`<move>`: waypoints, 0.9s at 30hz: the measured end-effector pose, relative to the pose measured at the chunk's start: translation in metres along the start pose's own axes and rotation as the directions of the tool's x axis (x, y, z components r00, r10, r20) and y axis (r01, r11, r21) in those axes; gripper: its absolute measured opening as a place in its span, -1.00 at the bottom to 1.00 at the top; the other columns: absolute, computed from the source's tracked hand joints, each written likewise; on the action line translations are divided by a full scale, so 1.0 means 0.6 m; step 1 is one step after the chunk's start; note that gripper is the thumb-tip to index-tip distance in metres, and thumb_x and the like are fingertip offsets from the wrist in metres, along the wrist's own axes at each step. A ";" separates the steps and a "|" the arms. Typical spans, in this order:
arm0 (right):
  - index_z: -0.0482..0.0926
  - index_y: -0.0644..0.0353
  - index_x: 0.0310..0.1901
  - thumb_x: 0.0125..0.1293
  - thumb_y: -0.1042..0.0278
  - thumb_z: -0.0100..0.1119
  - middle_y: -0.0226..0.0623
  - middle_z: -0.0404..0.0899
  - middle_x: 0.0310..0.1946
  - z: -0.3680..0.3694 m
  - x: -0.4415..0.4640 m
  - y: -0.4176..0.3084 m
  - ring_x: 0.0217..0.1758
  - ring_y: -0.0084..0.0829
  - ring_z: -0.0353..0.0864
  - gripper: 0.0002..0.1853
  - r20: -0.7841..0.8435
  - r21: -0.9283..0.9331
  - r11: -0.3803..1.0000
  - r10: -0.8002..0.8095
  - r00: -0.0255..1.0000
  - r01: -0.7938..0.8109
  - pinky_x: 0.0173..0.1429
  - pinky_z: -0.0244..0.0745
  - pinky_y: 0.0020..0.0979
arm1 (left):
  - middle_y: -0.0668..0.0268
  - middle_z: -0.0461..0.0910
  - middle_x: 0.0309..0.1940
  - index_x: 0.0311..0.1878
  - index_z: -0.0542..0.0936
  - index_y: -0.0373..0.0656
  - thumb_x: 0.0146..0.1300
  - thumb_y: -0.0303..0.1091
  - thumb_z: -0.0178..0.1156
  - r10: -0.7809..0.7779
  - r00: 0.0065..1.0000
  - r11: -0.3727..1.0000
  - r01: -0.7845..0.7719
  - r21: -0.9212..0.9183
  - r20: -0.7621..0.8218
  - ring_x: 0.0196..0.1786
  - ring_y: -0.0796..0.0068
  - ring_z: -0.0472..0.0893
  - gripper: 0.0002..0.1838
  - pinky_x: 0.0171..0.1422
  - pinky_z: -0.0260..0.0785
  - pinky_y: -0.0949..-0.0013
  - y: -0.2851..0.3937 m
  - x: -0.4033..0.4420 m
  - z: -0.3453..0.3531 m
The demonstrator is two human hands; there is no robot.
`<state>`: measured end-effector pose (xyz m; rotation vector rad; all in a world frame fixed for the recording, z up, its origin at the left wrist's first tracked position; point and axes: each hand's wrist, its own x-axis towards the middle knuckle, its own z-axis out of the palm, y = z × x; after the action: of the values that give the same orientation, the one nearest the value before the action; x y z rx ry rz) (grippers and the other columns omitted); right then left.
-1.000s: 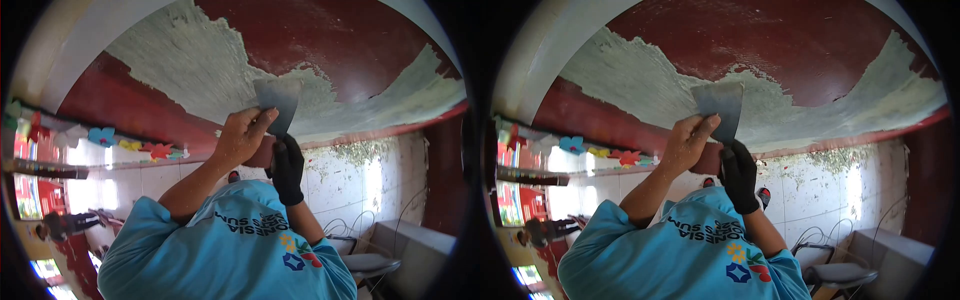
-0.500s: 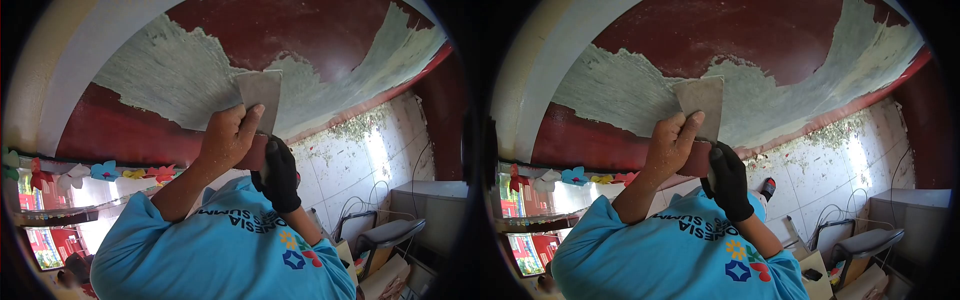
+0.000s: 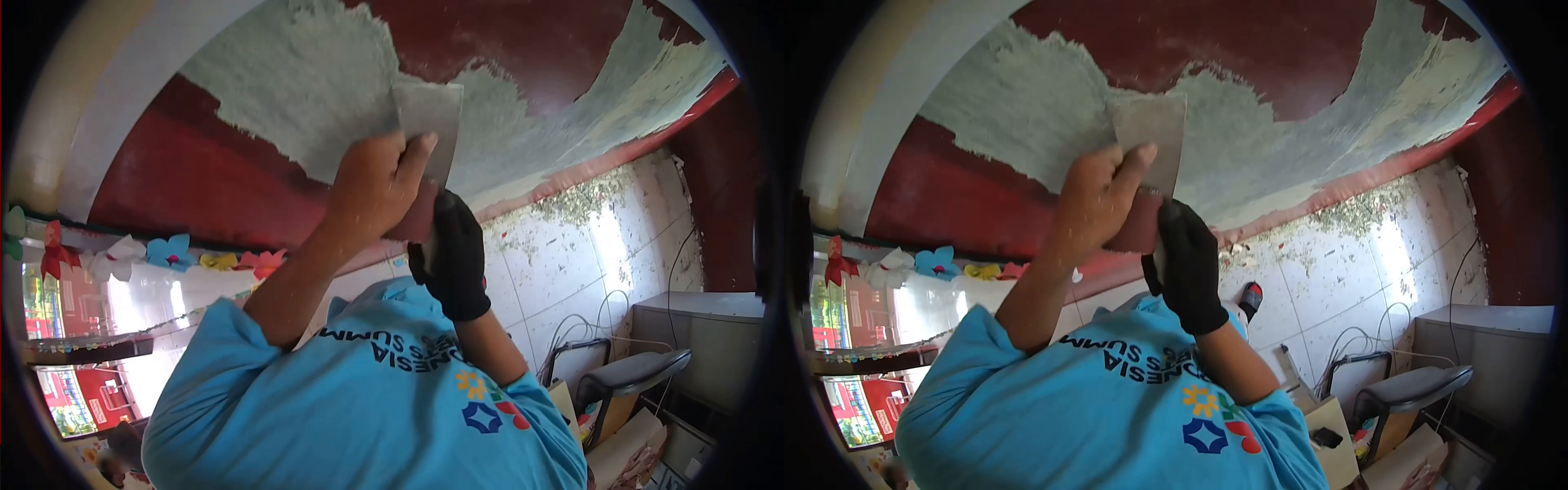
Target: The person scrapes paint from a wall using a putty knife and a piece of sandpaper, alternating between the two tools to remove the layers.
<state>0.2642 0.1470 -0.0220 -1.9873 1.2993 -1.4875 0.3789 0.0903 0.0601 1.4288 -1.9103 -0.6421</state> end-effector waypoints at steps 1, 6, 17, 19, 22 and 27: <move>0.34 0.34 -0.02 -0.07 0.51 0.16 0.05 0.44 -0.20 0.002 -0.004 -0.002 -0.14 0.06 0.44 -0.51 -0.013 -0.006 0.999 0.037 0.999 -0.038 -0.06 0.39 -0.18 | -0.09 0.32 -0.72 -0.63 0.35 -0.34 0.27 -0.18 0.06 -0.007 1.000 1.000 0.007 -0.023 0.004 -0.62 -0.09 0.38 -0.55 -0.54 0.18 0.14 0.007 0.008 -0.002; 0.39 0.38 -0.06 0.07 0.59 0.02 0.02 0.47 -0.26 0.023 -0.024 -0.011 -0.33 -0.03 0.50 -0.67 0.114 0.184 0.923 0.320 0.941 -0.336 -0.28 0.44 -0.27 | -0.10 0.32 -0.71 -0.63 0.35 -0.34 0.27 -0.15 0.05 0.085 0.993 0.996 -0.085 -0.003 -0.078 -0.62 -0.09 0.38 -0.54 -0.53 0.18 0.14 -0.040 -0.022 0.016; 0.43 0.25 -0.20 0.38 0.11 -0.15 -0.38 0.36 -0.66 0.034 0.003 0.008 -0.81 -0.56 0.28 -0.67 -0.223 -0.076 0.988 -0.152 0.963 0.138 -0.73 0.17 -0.50 | -0.10 0.37 -0.68 -0.61 0.38 -0.34 0.25 -0.12 0.07 0.080 0.993 0.997 -0.079 0.010 -0.090 -0.60 -0.08 0.41 -0.53 -0.52 0.19 0.11 -0.031 -0.017 0.007; 0.43 0.24 -0.20 0.38 0.10 -0.15 -0.38 0.36 -0.66 0.023 0.017 0.026 -0.84 -0.57 0.25 -0.67 -0.241 -0.241 0.912 -0.388 0.890 0.332 -0.75 0.15 -0.51 | -0.10 0.36 -0.69 -0.61 0.38 -0.34 0.24 -0.10 0.07 0.032 0.999 0.999 -0.032 0.036 -0.016 -0.61 -0.08 0.40 -0.53 -0.52 0.19 0.12 0.016 0.012 -0.010; 0.41 0.27 -0.15 0.36 0.14 -0.12 -0.38 0.34 -0.66 -0.009 -0.001 -0.023 -0.76 -0.59 0.31 -0.68 0.305 0.604 0.565 0.488 0.818 -0.562 -0.69 0.17 -0.55 | -0.09 0.35 -0.70 -0.64 0.39 -0.35 0.24 -0.09 0.08 0.076 0.994 0.996 -0.079 -0.036 -0.084 -0.62 -0.07 0.39 -0.50 -0.54 0.19 0.15 -0.014 0.000 0.006; 0.41 0.27 -0.05 0.32 0.31 -0.09 -0.49 0.37 -0.57 -0.004 -0.020 -0.011 -0.68 -0.70 0.29 -0.74 0.180 0.674 0.537 0.546 0.818 -0.507 -0.65 0.20 -0.65 | 0.04 0.24 -0.76 -0.66 0.35 -0.36 0.24 -0.09 0.09 0.053 0.992 0.991 -0.066 -0.112 -0.115 -0.65 0.27 0.25 -0.48 -0.57 0.12 0.23 -0.011 0.007 0.024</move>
<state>0.2647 0.1607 -0.0231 -0.9406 0.9873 -1.4112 0.3714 0.0843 0.0465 1.3030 -1.7922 -0.6215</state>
